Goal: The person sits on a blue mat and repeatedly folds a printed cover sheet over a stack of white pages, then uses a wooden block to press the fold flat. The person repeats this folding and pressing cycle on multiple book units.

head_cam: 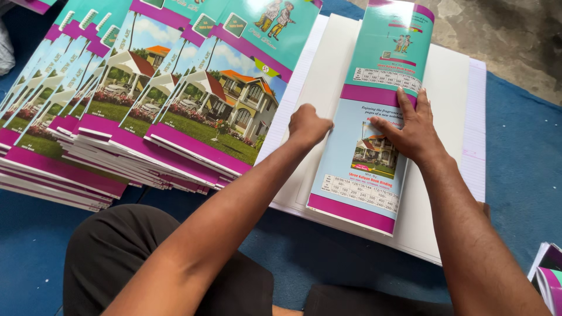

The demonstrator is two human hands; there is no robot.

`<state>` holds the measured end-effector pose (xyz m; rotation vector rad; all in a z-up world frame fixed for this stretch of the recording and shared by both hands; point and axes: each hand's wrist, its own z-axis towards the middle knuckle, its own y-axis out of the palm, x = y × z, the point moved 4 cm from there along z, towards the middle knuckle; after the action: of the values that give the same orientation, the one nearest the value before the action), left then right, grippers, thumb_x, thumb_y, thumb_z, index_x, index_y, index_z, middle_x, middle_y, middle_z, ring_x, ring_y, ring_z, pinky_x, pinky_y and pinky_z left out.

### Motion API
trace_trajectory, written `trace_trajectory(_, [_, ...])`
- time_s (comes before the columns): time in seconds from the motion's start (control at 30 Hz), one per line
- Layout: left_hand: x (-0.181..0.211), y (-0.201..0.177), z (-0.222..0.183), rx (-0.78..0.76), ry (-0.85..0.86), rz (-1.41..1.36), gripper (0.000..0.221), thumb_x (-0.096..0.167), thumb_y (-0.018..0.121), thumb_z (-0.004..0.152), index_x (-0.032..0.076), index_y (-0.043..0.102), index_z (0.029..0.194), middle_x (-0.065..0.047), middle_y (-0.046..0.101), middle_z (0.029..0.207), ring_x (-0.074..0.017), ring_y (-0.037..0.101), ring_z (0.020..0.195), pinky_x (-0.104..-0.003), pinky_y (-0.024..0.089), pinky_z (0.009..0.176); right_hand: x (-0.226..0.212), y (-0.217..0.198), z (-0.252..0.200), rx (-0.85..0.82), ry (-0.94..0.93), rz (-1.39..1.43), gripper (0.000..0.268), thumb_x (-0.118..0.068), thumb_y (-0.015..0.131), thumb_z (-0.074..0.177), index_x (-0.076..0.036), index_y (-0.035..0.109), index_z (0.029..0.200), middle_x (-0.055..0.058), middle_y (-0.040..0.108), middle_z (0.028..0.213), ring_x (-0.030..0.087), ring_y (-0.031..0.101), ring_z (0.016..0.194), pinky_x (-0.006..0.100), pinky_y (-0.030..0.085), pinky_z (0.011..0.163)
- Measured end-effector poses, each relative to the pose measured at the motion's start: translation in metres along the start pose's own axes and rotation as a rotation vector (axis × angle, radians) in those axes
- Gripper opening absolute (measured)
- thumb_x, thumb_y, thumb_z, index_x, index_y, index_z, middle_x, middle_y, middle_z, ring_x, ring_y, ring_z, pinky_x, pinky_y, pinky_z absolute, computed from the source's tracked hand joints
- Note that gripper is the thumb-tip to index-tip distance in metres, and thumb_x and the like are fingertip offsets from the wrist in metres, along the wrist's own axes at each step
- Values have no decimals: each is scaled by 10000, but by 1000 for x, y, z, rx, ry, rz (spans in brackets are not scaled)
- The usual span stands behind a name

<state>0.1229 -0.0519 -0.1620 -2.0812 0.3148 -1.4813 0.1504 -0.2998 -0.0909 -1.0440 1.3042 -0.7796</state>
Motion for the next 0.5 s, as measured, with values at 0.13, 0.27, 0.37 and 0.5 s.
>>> trace_trajectory(0.13, [11,-5,6,-6,-32,8,419,249,889,665,-39,733,926,-237,749,960,-350,749,952,-414,591,876,-6,6,2,-13,1,-23,1110,-788,654,748,-209,296,1624,285,15,1678,473,121,1541,526,313,1181])
trace_trajectory(0.27, [15,-9,3,23,20,27,356,203,896,654,-28,748,882,-240,753,943,-362,748,956,-415,580,897,-9,10,4,-4,21,-68,1094,-797,635,763,-208,305,1625,297,28,1671,480,149,1535,518,329,1183])
trace_trajectory(0.37, [18,-11,0,43,36,52,326,171,878,674,-27,745,897,-250,748,960,-369,744,973,-418,579,908,-8,11,6,-2,27,-93,1090,-800,629,771,-205,307,1626,297,32,1671,478,147,1537,523,325,1186])
trace_trajectory(0.5, [21,-11,-2,26,17,77,316,130,833,704,-26,720,954,-258,735,996,-378,732,1004,-415,581,920,-5,14,8,-6,26,-122,1084,-808,625,778,-209,309,1625,293,38,1670,471,127,1544,532,317,1185])
